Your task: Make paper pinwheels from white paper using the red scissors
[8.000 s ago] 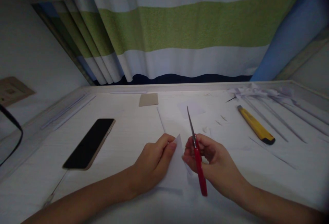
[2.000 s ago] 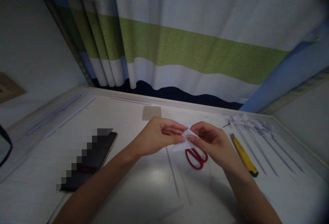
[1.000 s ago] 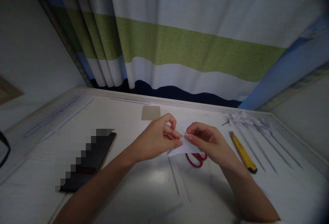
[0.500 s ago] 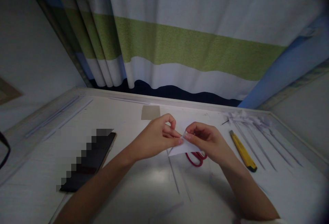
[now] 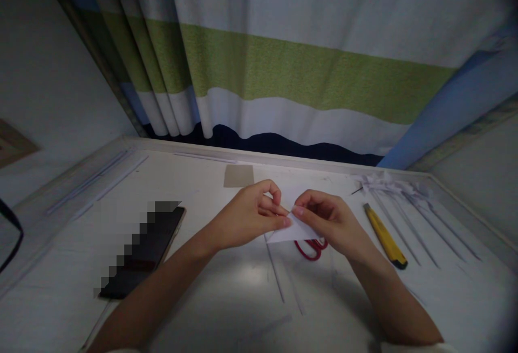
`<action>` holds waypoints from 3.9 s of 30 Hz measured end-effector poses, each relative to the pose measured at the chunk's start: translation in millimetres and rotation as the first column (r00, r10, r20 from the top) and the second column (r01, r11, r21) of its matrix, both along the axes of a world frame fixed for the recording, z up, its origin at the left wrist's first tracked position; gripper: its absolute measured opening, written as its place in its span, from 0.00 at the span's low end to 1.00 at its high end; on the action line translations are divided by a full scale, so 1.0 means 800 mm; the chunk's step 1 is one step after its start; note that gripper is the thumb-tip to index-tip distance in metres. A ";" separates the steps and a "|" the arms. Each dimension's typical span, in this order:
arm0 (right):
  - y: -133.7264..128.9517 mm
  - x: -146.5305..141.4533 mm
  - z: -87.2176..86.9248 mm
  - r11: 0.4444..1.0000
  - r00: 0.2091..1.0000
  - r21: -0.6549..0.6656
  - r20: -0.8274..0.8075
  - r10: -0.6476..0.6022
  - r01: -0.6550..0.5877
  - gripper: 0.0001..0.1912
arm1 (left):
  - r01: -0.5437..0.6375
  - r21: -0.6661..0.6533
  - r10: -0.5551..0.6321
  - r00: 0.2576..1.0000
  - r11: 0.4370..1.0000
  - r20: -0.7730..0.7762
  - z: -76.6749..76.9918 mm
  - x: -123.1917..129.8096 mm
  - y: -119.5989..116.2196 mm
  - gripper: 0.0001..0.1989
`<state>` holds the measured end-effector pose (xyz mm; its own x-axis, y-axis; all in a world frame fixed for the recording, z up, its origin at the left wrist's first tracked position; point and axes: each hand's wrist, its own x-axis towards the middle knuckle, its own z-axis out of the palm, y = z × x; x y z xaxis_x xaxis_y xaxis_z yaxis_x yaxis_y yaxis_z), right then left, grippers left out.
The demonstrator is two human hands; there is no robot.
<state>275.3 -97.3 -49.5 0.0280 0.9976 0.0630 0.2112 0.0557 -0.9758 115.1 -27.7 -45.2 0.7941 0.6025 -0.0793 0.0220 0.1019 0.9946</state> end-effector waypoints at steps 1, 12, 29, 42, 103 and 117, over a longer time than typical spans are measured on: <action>0.000 0.000 0.001 1.000 1.000 0.001 0.002 0.001 -0.001 0.07 | -0.002 0.003 0.002 1.000 1.000 -0.001 0.000 0.000 0.000 0.15; 0.000 0.000 0.004 1.000 1.000 -0.001 0.023 -0.001 0.001 0.08 | 0.008 0.038 -0.008 1.000 0.999 0.001 0.001 0.000 0.000 0.14; 0.000 -0.002 0.005 1.000 0.999 -0.013 -0.045 -0.004 0.004 0.08 | 0.020 0.053 -0.020 1.000 0.998 -0.004 0.000 0.000 0.001 0.15; -0.003 -0.007 0.006 1.000 0.993 0.011 -0.113 -0.028 0.029 0.09 | 0.046 0.054 -0.046 0.999 0.997 -0.005 0.000 -0.001 0.001 0.15; -0.001 0.003 0.006 0.989 0.898 0.082 0.433 0.075 -0.122 0.02 | -0.084 0.119 0.087 0.996 0.989 -0.025 0.018 -0.019 0.024 0.15; -0.001 0.018 0.011 0.989 0.994 0.149 0.105 -0.009 -0.007 0.03 | -0.093 0.266 0.124 0.987 0.959 -0.103 0.021 -0.010 0.022 0.06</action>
